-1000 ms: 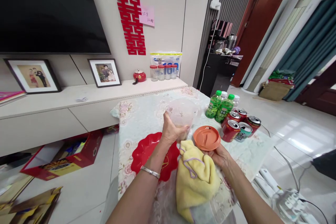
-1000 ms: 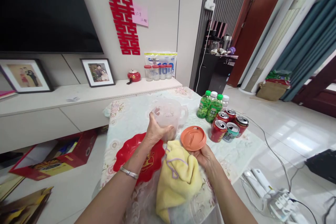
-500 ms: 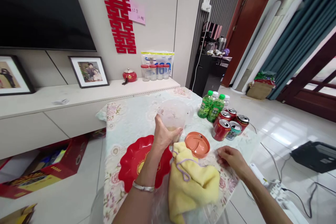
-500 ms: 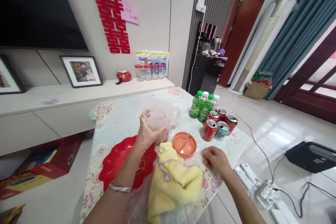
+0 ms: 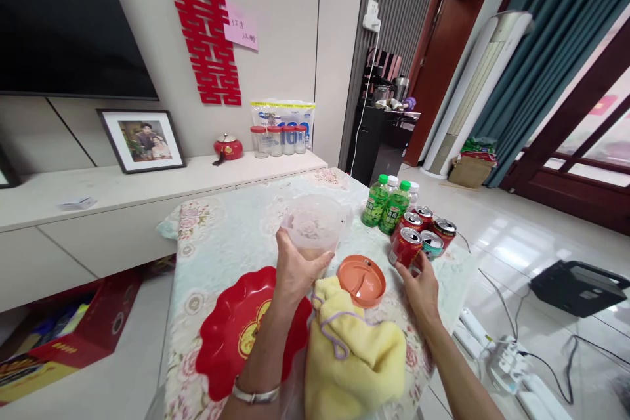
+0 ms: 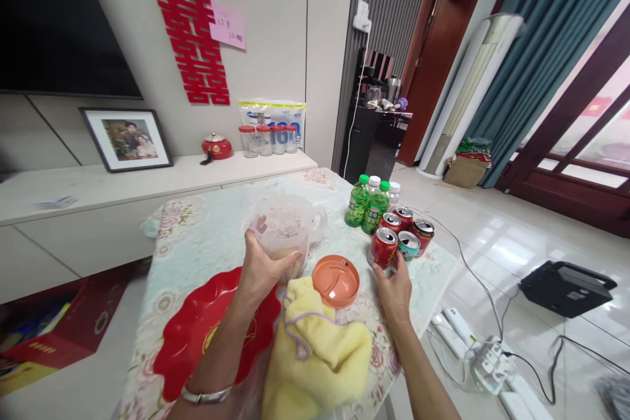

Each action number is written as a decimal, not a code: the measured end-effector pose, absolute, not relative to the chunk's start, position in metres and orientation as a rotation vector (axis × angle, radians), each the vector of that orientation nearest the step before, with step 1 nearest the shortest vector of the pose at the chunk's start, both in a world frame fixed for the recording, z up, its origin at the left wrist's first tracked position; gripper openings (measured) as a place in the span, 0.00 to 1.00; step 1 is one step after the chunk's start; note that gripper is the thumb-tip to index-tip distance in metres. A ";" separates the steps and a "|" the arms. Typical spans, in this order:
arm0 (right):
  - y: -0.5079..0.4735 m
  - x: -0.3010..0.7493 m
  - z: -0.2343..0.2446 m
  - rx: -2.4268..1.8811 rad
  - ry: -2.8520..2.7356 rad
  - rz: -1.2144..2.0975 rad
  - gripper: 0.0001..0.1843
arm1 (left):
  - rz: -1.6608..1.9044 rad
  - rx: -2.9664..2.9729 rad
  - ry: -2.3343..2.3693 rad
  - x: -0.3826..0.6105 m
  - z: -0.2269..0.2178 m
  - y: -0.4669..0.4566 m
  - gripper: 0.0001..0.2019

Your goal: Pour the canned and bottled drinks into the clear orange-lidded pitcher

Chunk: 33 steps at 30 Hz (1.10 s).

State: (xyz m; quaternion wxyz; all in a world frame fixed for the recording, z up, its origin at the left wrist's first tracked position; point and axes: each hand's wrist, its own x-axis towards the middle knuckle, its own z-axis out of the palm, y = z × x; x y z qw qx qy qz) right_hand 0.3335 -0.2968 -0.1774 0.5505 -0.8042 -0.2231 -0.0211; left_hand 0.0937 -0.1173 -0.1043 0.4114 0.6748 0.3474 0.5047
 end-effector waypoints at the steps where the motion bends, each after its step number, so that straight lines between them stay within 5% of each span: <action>1: -0.294 0.335 -0.179 -1.916 -0.516 -0.071 0.47 | 1.265 1.695 0.876 0.094 -0.104 -0.117 0.49; 11: -0.288 0.331 -0.185 -1.943 -0.518 -0.110 0.39 | 1.253 1.681 0.890 0.093 -0.103 -0.117 0.48; 22: -0.279 0.339 -0.183 -1.776 -0.640 -0.016 0.50 | 1.273 1.670 0.869 0.092 -0.108 -0.117 0.48; 29: -0.278 0.333 -0.174 -1.817 -0.628 0.002 0.36 | 1.275 1.640 0.865 0.094 -0.107 -0.117 0.50; 33: -0.277 0.325 -0.160 -1.796 -0.621 0.029 0.36 | 1.266 1.638 0.849 0.093 -0.104 -0.120 0.53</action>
